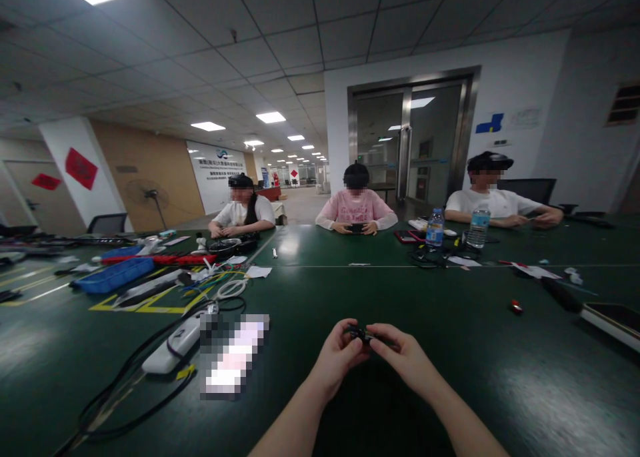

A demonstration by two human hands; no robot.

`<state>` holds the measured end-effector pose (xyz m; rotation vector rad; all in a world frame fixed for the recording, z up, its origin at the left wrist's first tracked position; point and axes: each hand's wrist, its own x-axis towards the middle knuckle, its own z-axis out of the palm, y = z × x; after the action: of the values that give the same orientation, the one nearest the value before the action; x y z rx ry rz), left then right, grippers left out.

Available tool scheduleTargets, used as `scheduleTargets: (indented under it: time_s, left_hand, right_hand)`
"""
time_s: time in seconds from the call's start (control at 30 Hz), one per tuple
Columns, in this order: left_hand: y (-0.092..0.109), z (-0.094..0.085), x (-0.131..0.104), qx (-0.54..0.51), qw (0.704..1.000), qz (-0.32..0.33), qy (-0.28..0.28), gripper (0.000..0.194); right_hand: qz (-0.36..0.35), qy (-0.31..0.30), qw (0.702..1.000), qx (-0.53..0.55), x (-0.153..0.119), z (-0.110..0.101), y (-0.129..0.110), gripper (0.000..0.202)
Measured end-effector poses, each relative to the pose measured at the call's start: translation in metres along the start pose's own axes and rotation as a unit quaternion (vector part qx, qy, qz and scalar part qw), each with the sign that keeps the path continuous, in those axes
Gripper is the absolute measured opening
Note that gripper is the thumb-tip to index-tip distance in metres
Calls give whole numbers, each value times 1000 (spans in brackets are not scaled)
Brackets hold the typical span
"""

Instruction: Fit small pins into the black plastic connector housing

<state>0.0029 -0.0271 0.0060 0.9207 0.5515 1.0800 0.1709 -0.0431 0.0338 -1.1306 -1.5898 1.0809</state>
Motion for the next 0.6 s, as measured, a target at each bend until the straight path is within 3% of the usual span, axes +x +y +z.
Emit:
scheduleTargets:
  time_s: [0.27,0.6]
  left_hand:
    - [-1,-1,3,-121,992,-39,14,53]
    - [1,2,2,-152,984,-55,69,17]
  right_hand:
    - [-30,16,998,-49,2,-1,6,25]
    - [-70,32,993,-89,1,2,8,22]
